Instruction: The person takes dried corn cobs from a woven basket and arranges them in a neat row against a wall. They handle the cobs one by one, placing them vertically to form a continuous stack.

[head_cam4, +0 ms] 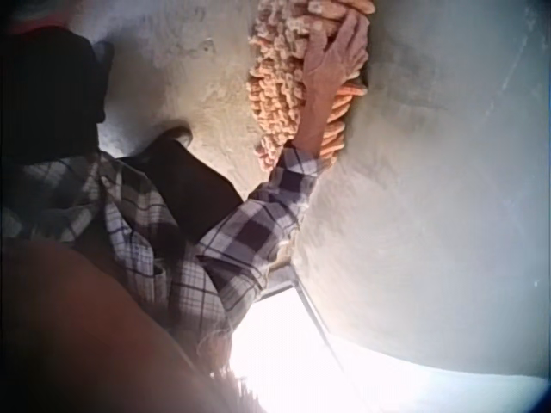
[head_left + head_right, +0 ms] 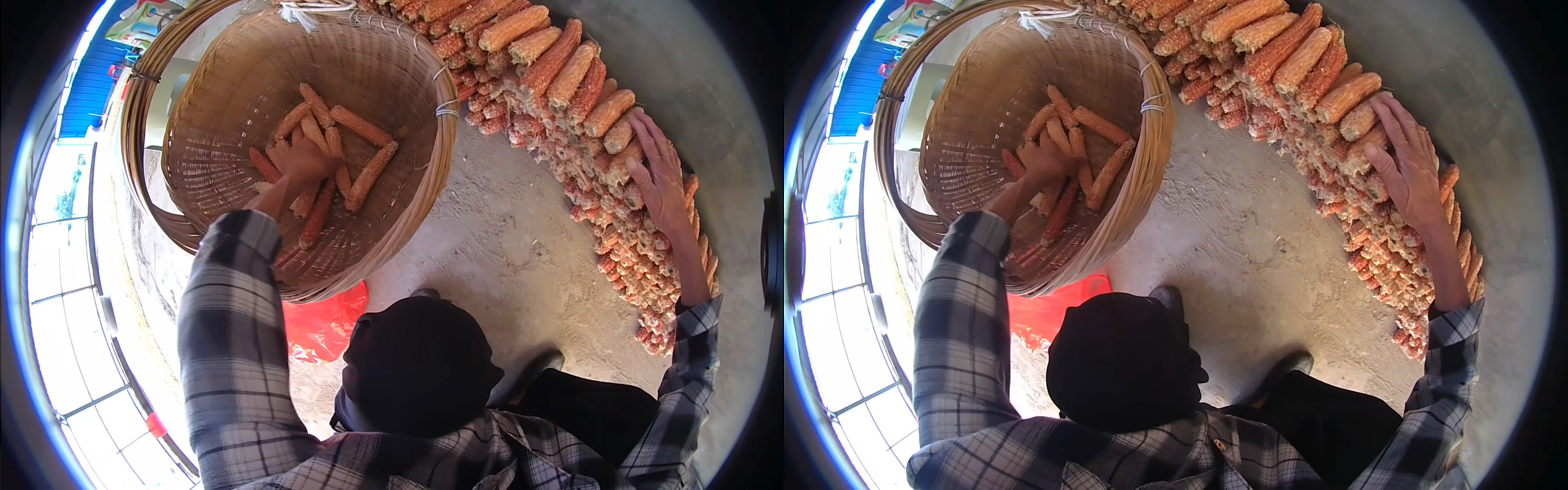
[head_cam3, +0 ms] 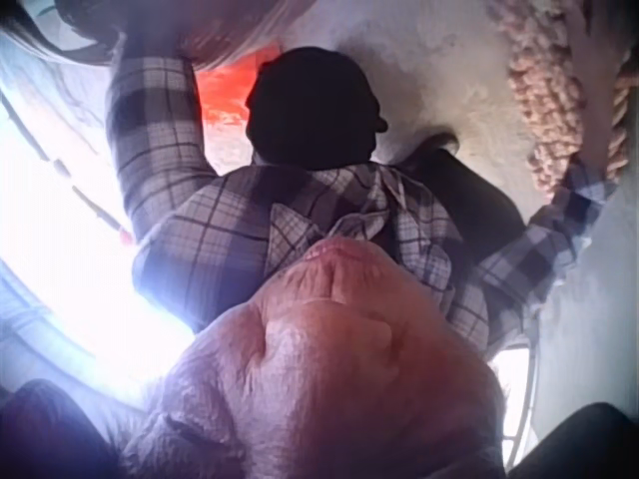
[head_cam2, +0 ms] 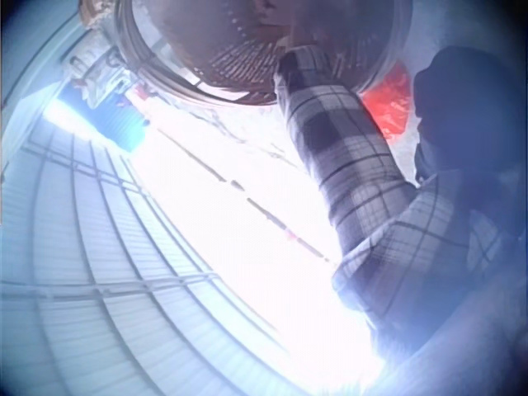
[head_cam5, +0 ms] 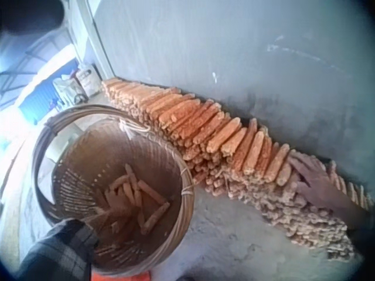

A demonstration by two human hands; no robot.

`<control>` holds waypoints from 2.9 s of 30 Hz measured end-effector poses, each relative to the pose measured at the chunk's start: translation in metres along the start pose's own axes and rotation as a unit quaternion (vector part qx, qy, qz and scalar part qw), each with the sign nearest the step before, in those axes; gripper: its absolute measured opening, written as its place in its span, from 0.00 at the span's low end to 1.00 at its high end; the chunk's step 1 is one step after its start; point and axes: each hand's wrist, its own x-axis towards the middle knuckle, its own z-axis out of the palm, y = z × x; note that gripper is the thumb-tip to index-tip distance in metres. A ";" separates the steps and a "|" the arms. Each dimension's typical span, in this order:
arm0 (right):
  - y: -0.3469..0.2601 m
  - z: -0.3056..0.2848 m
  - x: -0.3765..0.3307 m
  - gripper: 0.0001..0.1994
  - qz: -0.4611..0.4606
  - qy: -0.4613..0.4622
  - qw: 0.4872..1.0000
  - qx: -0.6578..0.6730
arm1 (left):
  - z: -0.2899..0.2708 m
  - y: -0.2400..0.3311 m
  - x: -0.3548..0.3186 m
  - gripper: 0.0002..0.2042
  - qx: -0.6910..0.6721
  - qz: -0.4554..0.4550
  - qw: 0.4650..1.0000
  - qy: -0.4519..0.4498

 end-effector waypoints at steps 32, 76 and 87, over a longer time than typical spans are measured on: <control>0.009 -0.004 -0.006 0.28 -0.042 0.046 0.997 0.054 | -0.136 0.008 -0.104 0.21 -0.685 0.142 0.671 -0.245; 0.053 -0.082 -0.097 0.16 0.456 -0.006 0.756 0.469 | -0.076 0.280 -0.222 0.20 -0.717 0.242 0.469 -0.456; 0.045 -0.066 -0.075 0.22 0.479 -0.047 0.821 0.307 | -0.055 0.280 -0.218 0.19 -0.715 0.227 0.464 -0.472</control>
